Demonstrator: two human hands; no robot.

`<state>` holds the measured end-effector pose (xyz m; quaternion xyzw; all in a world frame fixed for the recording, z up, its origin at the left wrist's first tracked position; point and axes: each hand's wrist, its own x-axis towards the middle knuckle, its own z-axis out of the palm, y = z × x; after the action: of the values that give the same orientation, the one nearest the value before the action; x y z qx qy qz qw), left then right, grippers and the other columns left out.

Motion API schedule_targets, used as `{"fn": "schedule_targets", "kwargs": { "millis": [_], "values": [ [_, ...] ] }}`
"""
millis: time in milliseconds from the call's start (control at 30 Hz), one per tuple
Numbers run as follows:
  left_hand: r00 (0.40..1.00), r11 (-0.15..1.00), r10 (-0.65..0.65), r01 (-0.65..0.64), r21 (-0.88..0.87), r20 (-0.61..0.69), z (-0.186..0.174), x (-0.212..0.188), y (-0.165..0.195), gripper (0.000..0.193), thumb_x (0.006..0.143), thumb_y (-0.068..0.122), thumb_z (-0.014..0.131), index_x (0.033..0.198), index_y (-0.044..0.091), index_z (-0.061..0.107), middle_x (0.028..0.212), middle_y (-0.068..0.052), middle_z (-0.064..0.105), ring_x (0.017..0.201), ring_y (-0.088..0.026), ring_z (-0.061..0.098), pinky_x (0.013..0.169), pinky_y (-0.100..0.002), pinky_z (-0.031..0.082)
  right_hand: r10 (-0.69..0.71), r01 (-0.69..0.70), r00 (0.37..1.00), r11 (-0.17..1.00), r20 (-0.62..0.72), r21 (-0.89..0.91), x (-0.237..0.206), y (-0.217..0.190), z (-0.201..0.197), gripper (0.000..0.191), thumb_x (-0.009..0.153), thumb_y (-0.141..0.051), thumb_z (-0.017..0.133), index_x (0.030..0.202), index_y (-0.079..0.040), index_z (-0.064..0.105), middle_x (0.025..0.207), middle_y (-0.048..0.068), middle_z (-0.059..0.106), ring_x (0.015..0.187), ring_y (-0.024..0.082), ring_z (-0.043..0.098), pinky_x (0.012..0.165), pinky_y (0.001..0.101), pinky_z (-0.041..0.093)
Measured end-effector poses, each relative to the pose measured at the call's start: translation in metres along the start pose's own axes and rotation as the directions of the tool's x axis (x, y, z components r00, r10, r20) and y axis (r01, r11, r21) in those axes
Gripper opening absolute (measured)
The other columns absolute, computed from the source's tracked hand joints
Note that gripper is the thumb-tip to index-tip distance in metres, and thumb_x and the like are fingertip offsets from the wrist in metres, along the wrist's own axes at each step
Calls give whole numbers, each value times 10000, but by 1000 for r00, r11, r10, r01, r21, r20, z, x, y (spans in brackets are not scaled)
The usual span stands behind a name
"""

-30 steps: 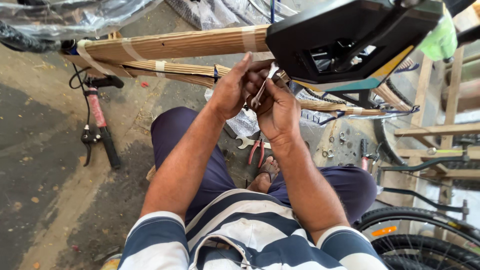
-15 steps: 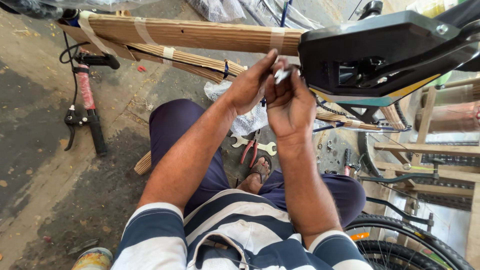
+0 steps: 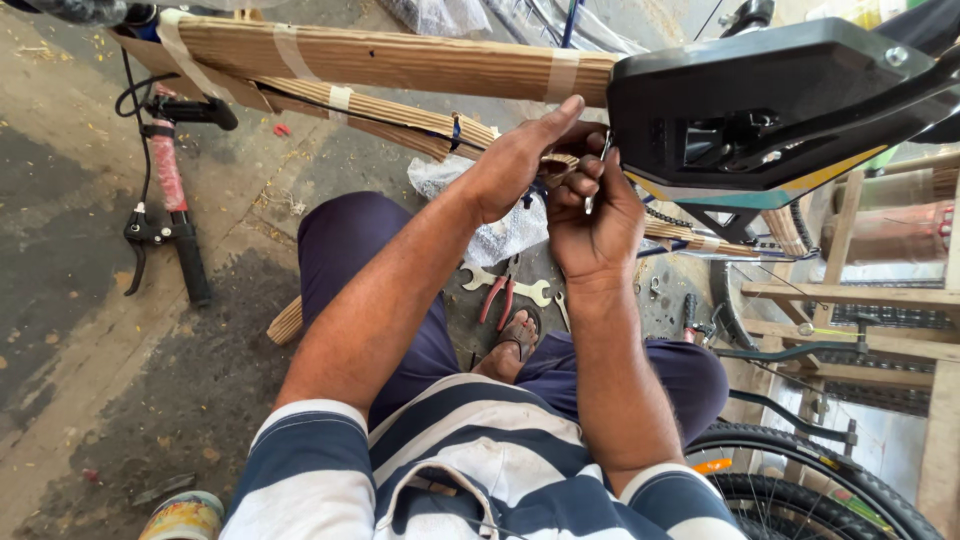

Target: The person sits on the floor beside a new bicycle still partly wrapped in protective packaging and assembles it. They use pliers to work on the frame near the seat and chain, tighten bolts on the seat mount with a wrench by hand, thread and secure a cable or tie, then stand up and walk away.

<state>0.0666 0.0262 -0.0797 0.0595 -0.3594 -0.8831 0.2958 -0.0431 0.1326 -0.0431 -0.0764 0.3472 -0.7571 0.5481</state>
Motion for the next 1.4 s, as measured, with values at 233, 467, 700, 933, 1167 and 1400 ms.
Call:
{"fn": "schedule_targets", "kwargs": {
  "millis": [233, 467, 700, 933, 1167, 1400],
  "values": [
    [997, 994, 52, -57, 90, 55, -6, 5, -6, 708, 1029, 623, 438, 1147, -22, 703, 1057, -143, 752, 979, -207, 709, 947, -347, 542, 93, -85, 994, 988, 56, -130, -9, -16, -32, 195, 1065, -224, 612, 1178, -73, 661, 723, -36, 547, 598, 79, 511, 614, 253, 419],
    [992, 950, 128, -125, 287, 9, -2, -1, -22, 707, 1015, 621, 421, 1283, 32, 705, 1199, -114, 736, 1179, -224, 635, 1070, -377, 439, 70, 84, 942, 898, 327, -433, 21, -34, -83, 129, 1105, -183, 632, 1015, -92, 632, 787, 43, 588, 676, 174, 524, 698, 331, 447],
    [996, 954, 45, -19, 299, -81, -1, -6, -20, 697, 1030, 584, 414, 1199, -1, 754, 1128, -130, 773, 1153, -216, 650, 1053, -345, 415, 28, 20, 993, 921, 117, -388, -6, -20, -41, 171, 1040, -115, 599, 1190, -70, 669, 851, 45, 671, 731, 169, 632, 701, 345, 521],
    [997, 990, -34, 24, -137, -71, -9, 4, -30, 646, 1104, 492, 485, 1351, -86, 635, 1126, -159, 646, 999, -256, 540, 953, -417, 432, 25, -29, 999, 990, -28, -137, -5, -2, -24, 167, 1034, -193, 623, 1124, -54, 632, 813, 30, 604, 717, 154, 576, 693, 310, 500],
    [985, 975, 138, -117, 186, -105, -16, 7, -42, 709, 1101, 510, 486, 1479, -89, 508, 1461, -123, 593, 1327, -131, 552, 1122, -262, 406, 81, -5, 978, 932, 193, -362, 8, -28, -52, 157, 1092, -166, 663, 1044, -19, 635, 673, -13, 490, 571, 113, 458, 634, 276, 446],
    [999, 999, 33, -33, -19, -16, -6, -4, -30, 745, 1036, 563, 450, 1423, -61, 578, 1254, -160, 685, 1035, -200, 648, 847, -342, 556, 54, -19, 995, 926, 81, -378, -2, -17, -30, 198, 973, -179, 593, 1111, -51, 653, 920, 73, 721, 680, 189, 656, 676, 335, 545]
  ]
}}
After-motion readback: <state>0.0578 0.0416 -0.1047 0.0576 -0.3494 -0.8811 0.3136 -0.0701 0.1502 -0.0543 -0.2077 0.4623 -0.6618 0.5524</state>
